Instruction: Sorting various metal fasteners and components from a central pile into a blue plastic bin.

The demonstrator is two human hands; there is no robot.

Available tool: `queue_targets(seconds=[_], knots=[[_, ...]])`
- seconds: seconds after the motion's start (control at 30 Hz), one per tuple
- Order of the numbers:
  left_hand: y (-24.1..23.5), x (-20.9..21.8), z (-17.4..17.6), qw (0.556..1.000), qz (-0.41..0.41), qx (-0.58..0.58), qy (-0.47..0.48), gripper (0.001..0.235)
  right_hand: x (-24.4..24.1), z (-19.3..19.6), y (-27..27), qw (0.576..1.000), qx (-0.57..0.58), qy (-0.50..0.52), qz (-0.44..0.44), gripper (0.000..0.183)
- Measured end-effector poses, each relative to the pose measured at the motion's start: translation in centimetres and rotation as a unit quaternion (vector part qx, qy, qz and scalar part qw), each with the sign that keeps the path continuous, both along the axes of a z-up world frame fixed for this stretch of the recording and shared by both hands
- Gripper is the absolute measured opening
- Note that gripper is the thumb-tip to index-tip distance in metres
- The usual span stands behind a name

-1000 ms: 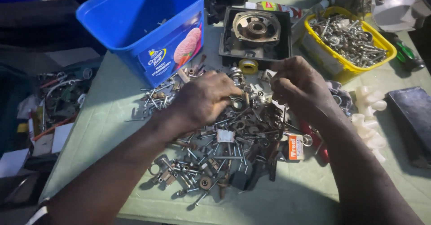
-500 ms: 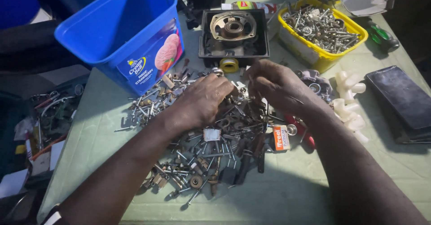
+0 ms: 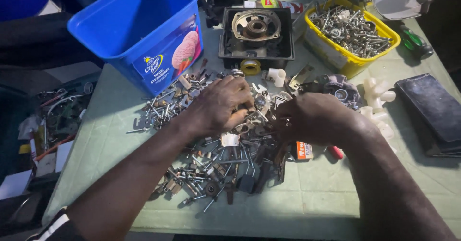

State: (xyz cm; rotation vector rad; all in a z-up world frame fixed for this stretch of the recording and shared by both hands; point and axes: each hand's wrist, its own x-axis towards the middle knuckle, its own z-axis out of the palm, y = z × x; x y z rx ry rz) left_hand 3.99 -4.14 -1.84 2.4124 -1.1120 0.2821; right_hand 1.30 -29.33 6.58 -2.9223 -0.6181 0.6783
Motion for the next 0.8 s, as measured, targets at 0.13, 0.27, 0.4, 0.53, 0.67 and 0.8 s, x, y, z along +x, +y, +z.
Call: queue_targets(seconds=[0.13,0.27,0.4,0.53,0.67,0.8], knots=[[0.7,0.2,-1.0,0.997,-0.008,-0.073,0.020,0.006,0.4,0.1,-0.1,1.000,0.021,-0.006,0.005,0.030],[1.1,0.2,-1.3,0.991,-0.016,-0.133,0.025,0.006,0.2,2.7,-0.1,0.986,0.145,0.058,-0.051,0.023],[0.6,-0.8,0.2,0.982,-0.026,-0.188,0.026,0.023,0.0,2.9,-0.4,0.924,0.375,0.039,-0.062,0.027],[-1.0,-4.0,3.6,0.961,-0.052,-0.254,0.102,0.056,0.4,0.2,0.2,0.873,0.483,0.036,-0.056,0.026],[-2.3,-5.2,4.3,0.948,-0.013,-0.230,0.221,0.065,-0.5,0.2,2.5,0.816,0.575,-0.009,-0.050,0.023],[-2.3,-4.7,3.2,0.791,-0.026,-0.425,0.440,0.055,0.2,-0.2,2.1,0.804,0.572,-0.101,-0.126,0.033]])
